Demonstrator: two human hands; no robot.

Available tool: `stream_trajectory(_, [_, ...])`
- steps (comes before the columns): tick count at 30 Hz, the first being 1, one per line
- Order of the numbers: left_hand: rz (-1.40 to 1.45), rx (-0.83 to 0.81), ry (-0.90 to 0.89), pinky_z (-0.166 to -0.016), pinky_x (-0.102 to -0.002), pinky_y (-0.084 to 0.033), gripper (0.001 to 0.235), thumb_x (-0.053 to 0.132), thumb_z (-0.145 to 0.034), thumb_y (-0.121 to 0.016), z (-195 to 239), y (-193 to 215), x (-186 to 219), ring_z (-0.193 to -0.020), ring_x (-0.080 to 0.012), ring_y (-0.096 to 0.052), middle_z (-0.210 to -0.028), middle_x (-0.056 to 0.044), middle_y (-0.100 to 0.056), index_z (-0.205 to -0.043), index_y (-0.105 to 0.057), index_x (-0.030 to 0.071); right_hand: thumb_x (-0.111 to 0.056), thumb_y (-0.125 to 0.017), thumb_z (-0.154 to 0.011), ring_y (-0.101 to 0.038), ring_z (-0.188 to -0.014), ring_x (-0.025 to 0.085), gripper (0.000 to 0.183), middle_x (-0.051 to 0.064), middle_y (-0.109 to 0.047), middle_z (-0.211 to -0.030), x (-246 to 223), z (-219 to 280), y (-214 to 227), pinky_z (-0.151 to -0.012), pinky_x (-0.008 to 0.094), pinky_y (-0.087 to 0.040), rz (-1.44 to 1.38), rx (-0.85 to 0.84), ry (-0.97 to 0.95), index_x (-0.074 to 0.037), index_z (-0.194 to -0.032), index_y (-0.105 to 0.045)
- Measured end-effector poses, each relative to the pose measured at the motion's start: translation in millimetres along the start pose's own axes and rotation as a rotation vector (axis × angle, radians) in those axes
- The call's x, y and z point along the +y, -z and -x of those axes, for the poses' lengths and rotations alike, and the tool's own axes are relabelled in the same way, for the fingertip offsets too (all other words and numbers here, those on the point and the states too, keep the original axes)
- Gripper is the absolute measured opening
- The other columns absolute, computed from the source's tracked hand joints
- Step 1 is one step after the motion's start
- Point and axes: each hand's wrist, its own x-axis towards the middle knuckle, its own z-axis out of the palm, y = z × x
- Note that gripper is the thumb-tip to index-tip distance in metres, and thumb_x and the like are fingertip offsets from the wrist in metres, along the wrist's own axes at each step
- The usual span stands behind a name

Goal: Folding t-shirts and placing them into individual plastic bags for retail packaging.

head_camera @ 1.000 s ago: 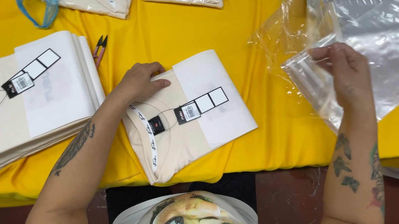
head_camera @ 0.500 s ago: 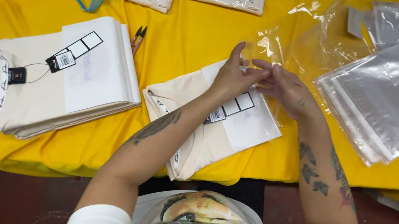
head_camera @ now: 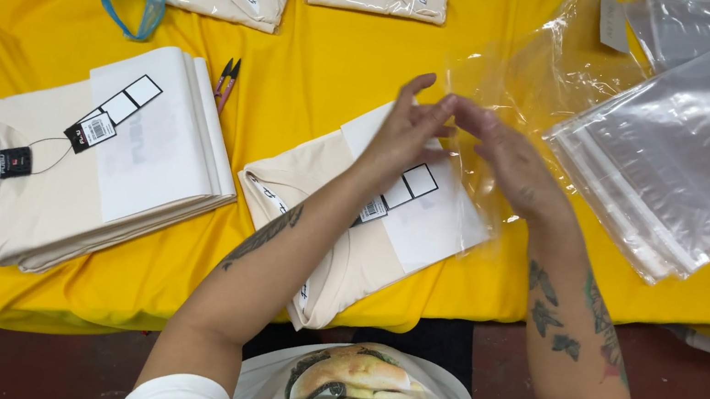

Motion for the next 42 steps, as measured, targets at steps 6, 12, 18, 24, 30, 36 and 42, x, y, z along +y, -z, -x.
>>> stream_trajectory(6, [0.299,0.022,0.126,-0.104,-0.053,-0.05,0.087,0.03,-0.103,-0.058,3,4,-2,-0.137,-0.0459,-0.05,-0.15,-0.033,-0.039,-0.164,-0.001,0.004,-0.066,-0.014,-0.103,0.009,-0.156,0.042,0.085,0.023,-0.001,-0.171,53,-13,-54,-0.121,0.061,0.01,0.335,0.054,0.117,-0.008,-0.166,-0.018])
stream_trajectory(12, [0.32,0.075,0.192,-0.104,-0.046,-0.054,0.044,0.016,-0.114,-0.025,2,37,-24,-0.133,-0.0352,-0.058,-0.144,-0.026,-0.057,-0.152,-0.039,0.002,-0.052,-0.051,-0.105,-0.004,-0.155,0.049,0.064,0.028,-0.008,-0.169,63,-11,-56,-0.118,0.073,-0.003,0.768,0.159,0.019,-0.018,-0.159,-0.044])
stream_trajectory(18, [0.106,0.119,0.242,-0.088,-0.041,-0.067,0.053,0.028,-0.107,-0.049,-7,41,-31,-0.1,-0.0227,-0.071,-0.111,-0.014,-0.061,-0.149,-0.037,-0.002,-0.053,-0.039,-0.108,-0.02,-0.157,0.03,0.069,0.019,-0.026,-0.168,110,-27,-59,-0.126,0.053,-0.005,0.682,0.145,-0.063,-0.011,-0.161,-0.034])
stream_trajectory(24, [-0.272,0.137,0.096,-0.055,-0.025,-0.069,0.016,0.011,-0.094,-0.065,-37,47,-71,-0.064,-0.0149,-0.076,-0.076,-0.008,-0.073,-0.106,-0.071,0.001,-0.018,-0.056,-0.102,-0.037,-0.149,0.033,0.057,0.019,-0.047,-0.156,137,-30,-54,-0.124,0.054,-0.019,0.78,0.211,0.125,-0.005,-0.156,-0.044])
stream_trajectory(30, [-0.25,0.156,0.084,-0.062,-0.026,-0.069,0.014,0.01,-0.099,-0.057,-28,46,-45,-0.067,-0.0146,-0.073,-0.077,-0.01,-0.07,-0.105,-0.067,0.001,-0.022,-0.07,-0.1,-0.064,-0.118,0.028,0.011,0.006,-0.071,-0.114,137,-30,-38,-0.103,0.041,-0.05,0.728,0.449,0.207,-0.016,-0.106,-0.077])
stream_trajectory(36, [-0.28,0.074,0.087,-0.079,-0.035,-0.068,0.086,0.048,-0.084,-0.081,12,13,-7,-0.099,-0.0301,-0.073,-0.111,-0.026,-0.067,-0.142,-0.046,-0.005,-0.021,-0.082,-0.093,-0.068,-0.093,0.019,0.008,-0.001,-0.068,-0.091,129,-28,-36,-0.084,0.03,-0.057,0.506,0.621,0.155,-0.018,-0.094,-0.075])
stream_trajectory(42, [-0.396,0.131,-0.044,-0.059,-0.027,-0.067,0.017,0.012,-0.1,-0.056,-4,1,-33,-0.07,-0.0194,-0.074,-0.084,-0.014,-0.075,-0.107,-0.068,0.001,-0.018,-0.092,-0.089,-0.062,-0.065,0.014,0.022,0.003,-0.065,-0.073,89,-14,-52,-0.065,0.025,-0.054,0.329,0.7,0.246,-0.01,-0.085,-0.072])
